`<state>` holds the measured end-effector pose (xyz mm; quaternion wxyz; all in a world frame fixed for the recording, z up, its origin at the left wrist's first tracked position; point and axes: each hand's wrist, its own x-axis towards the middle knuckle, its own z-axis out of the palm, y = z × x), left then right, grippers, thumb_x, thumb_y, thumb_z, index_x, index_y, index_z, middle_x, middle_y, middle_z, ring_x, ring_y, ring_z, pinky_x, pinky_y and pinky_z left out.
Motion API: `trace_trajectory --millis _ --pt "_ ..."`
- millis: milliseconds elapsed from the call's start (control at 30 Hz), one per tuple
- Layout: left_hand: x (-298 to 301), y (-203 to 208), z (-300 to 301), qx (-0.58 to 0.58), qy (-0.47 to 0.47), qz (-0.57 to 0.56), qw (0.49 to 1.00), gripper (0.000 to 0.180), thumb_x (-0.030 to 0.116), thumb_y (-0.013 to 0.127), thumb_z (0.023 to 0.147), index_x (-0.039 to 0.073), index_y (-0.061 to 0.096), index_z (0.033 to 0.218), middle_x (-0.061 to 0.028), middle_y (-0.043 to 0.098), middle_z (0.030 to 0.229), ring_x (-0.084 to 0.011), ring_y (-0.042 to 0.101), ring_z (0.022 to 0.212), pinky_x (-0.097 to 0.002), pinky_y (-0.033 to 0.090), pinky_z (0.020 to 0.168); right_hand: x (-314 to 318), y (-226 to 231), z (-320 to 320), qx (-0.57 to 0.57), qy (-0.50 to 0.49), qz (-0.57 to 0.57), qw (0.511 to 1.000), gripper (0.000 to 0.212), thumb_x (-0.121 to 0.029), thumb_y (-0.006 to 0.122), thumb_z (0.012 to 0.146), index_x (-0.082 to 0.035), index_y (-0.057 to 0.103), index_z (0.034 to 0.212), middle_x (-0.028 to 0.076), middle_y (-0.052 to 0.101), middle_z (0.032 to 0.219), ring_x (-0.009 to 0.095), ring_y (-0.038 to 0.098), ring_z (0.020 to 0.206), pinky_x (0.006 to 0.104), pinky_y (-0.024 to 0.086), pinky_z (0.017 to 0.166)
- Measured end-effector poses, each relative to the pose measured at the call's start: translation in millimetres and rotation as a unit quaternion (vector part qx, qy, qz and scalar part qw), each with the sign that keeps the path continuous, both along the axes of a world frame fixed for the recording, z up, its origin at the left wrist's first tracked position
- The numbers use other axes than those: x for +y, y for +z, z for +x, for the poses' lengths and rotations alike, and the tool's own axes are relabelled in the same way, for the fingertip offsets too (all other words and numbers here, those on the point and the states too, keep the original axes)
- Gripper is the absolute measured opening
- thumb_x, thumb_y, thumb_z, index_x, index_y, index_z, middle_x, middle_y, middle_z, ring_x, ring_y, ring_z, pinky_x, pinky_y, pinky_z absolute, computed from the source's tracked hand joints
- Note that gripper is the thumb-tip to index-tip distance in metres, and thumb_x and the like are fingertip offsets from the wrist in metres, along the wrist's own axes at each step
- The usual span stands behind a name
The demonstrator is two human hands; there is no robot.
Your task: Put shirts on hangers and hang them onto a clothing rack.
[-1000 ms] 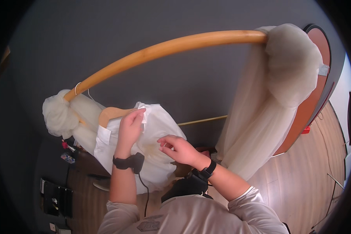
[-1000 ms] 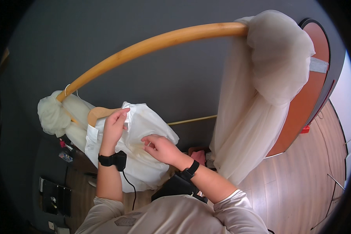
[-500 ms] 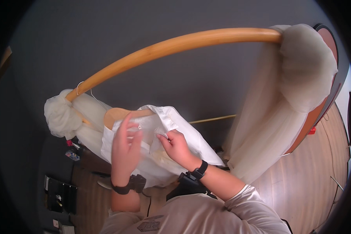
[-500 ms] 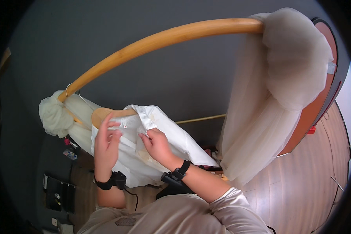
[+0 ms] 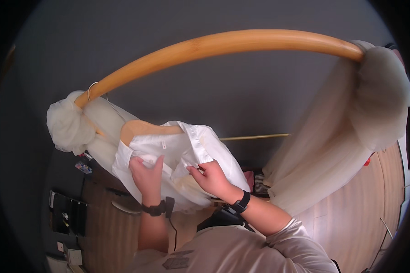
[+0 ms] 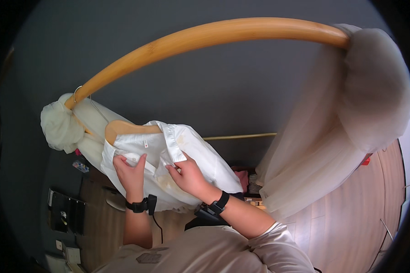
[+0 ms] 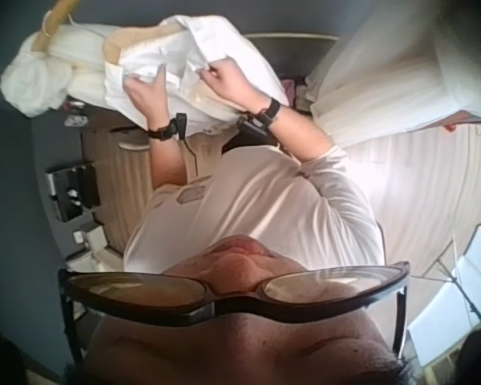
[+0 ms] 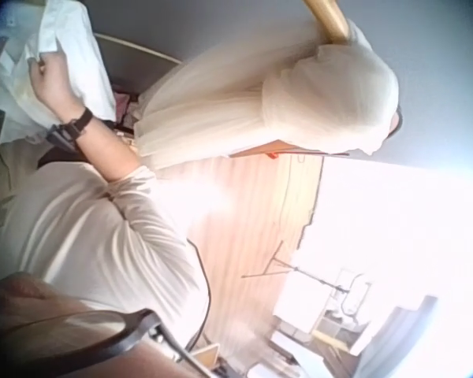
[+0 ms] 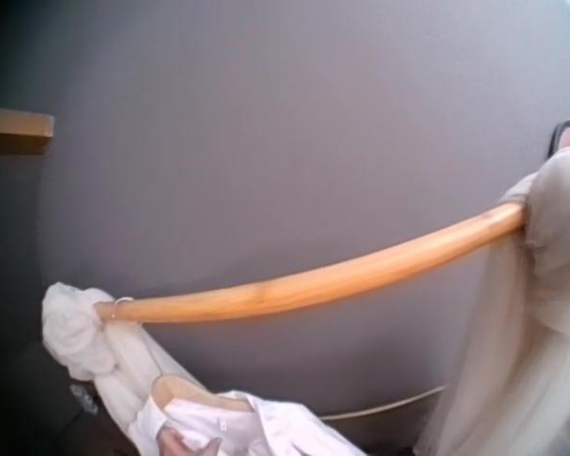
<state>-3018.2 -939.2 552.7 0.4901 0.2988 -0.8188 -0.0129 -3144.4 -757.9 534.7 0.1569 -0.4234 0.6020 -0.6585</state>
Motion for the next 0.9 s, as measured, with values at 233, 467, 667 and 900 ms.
trace_trajectory --millis 233,467,667,900 --pt "-5 -5 -10 0.173 -0.143 0.250 0.942 0.033 0.002 0.074 0.087 0.000 0.052 0.112 -0.0071 0.058 0.097 -0.0142 0.061 0.081 -0.0271 0.049 0.069 -9 -22 -1 -0.006 -0.023 -0.066 0.997 0.022 -0.010 0.072 0.094 0.004 0.063 0.080 0.013 0.059 0.061 0.015 0.053 0.052 0.0311 0.041 0.049" --pt "22 9 11 0.123 -0.232 0.329 0.907 0.022 -0.008 0.073 0.087 -0.001 0.060 0.103 -0.0031 0.061 0.094 -0.0083 0.062 0.078 -0.0217 0.050 0.069 -7 2 1 -0.143 0.033 -0.051 0.988 0.035 -0.011 0.073 0.095 0.000 0.053 0.067 -0.001 0.044 0.053 0.004 0.035 0.056 0.0270 0.033 0.049" --pt "50 34 9 0.063 -0.279 0.290 0.913 0.016 -0.008 0.075 0.085 -0.002 0.069 0.099 -0.0053 0.063 0.098 -0.0111 0.063 0.079 -0.0231 0.052 0.071 -7 22 1 -0.222 0.059 -0.125 0.965 0.036 -0.006 0.073 0.094 -0.005 0.049 0.067 -0.009 0.046 0.062 0.001 0.036 0.061 0.0251 0.031 0.052" --pt "62 37 4 0.105 -0.294 0.344 0.886 0.017 -0.009 0.075 0.085 -0.003 0.070 0.101 -0.0071 0.065 0.100 -0.0132 0.066 0.086 -0.0243 0.053 0.076 -4 27 -1 -0.215 0.058 -0.103 0.969 0.034 -0.003 0.073 0.093 -0.006 0.050 0.069 -0.009 0.045 0.064 0.001 0.035 0.063 0.0241 0.031 0.053"
